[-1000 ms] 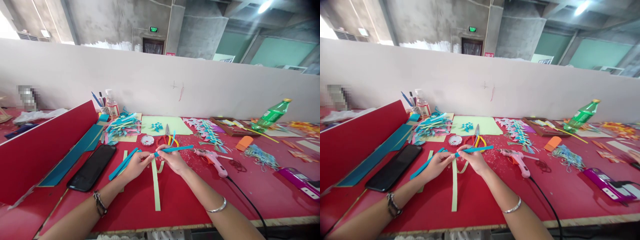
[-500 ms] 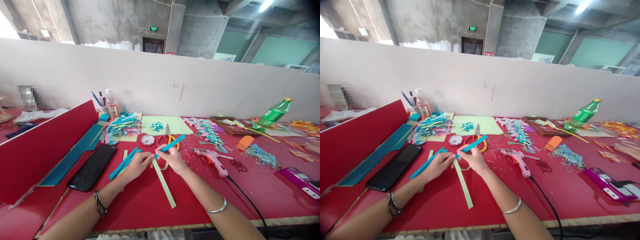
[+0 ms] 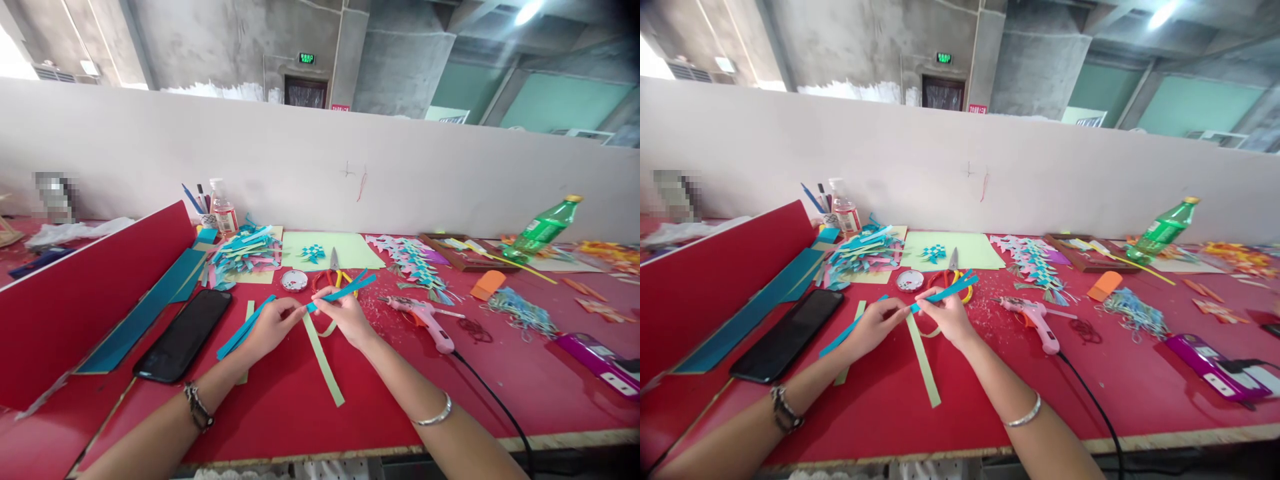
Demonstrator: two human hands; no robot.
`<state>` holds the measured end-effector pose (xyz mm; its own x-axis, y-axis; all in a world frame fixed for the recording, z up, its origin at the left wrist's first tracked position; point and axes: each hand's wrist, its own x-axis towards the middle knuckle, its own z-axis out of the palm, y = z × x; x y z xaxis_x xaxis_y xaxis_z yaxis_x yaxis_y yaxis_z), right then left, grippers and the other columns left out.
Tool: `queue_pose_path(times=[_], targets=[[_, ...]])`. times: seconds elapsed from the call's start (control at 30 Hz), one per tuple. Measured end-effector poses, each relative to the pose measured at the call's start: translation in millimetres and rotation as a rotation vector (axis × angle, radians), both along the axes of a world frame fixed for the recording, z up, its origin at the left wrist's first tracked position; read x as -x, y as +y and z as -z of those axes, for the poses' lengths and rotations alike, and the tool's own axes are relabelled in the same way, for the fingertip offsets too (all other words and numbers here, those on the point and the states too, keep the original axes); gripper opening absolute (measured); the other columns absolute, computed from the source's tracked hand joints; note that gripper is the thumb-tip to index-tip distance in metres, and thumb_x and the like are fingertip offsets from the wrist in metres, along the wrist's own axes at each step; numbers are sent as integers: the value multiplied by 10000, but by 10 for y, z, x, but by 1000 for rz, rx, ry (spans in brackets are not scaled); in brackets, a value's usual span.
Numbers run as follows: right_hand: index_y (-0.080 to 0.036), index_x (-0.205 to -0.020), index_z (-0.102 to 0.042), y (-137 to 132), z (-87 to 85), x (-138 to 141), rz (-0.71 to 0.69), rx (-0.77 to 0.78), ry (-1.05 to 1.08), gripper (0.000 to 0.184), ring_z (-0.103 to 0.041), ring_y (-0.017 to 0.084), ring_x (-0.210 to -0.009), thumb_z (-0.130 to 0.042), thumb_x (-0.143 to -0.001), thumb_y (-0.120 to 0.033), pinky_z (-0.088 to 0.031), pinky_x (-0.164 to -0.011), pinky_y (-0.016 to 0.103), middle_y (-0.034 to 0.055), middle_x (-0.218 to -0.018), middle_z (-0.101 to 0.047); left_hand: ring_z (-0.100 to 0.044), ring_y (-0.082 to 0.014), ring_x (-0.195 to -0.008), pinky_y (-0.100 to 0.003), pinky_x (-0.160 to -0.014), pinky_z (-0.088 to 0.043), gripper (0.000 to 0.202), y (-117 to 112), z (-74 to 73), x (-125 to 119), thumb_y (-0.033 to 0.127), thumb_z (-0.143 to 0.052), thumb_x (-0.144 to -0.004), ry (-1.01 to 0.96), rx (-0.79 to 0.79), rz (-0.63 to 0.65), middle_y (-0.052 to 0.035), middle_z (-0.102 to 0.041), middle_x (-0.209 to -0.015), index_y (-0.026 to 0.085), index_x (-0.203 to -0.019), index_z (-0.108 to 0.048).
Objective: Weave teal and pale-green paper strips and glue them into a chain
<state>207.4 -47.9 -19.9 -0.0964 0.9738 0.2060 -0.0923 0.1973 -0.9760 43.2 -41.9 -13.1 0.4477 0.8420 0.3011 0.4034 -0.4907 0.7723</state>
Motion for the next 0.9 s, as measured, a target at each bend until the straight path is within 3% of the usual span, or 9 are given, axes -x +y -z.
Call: queue_pose_path(times=[0.1,0.27,0.4,0.7,0.9], targets=[[-189,-722,-586,-14,5,11,-38,-12,-21,97,-579,94,-607,-603,-669,-268,-463,-618,236,-33,-671,-589,-452,-105,-604,-196,-571,-336,317,9,10,5,360,-352,-829,22,-112,-18,13,-498,-622,153,-638,-499],[-190,-739,-597,-40,8,57,-94,-18,-41,103,-591,104,-623,-590,-679,-274,-478,-643,253,-27,-690,-601,-357,-81,-473,-195,-475,-264,361,-12,26,4,358,-292,-849,103,-70,36,46,-392,-507,151,-612,-468],[-196,-750,-594,-34,31,60,-82,-36,1,94,-592,101,-630,-584,-684,-261,-479,-655,251,-27,-711,-604,-355,-79,-474,-195,-479,-264,351,-18,20,-4,350,-300,-844,117,-76,37,45,-398,-513,148,-618,-477],[-195,-737,-592,-54,-13,60,-17,21,12,93,-581,90,-604,-601,-668,-258,-466,-634,236,-31,-706,-596,-356,-72,-429,-184,-446,-269,374,-17,20,-3,388,-312,-837,64,16,41,59,-373,-449,164,-547,-392],[-196,-725,-597,-48,-24,60,2,15,20,90,-574,91,-596,-605,-664,-263,-461,-627,235,-33,-679,-593,-386,-67,-351,-174,-434,-302,383,-30,32,13,412,-350,-823,-8,131,21,68,-398,-350,161,-563,-475]])
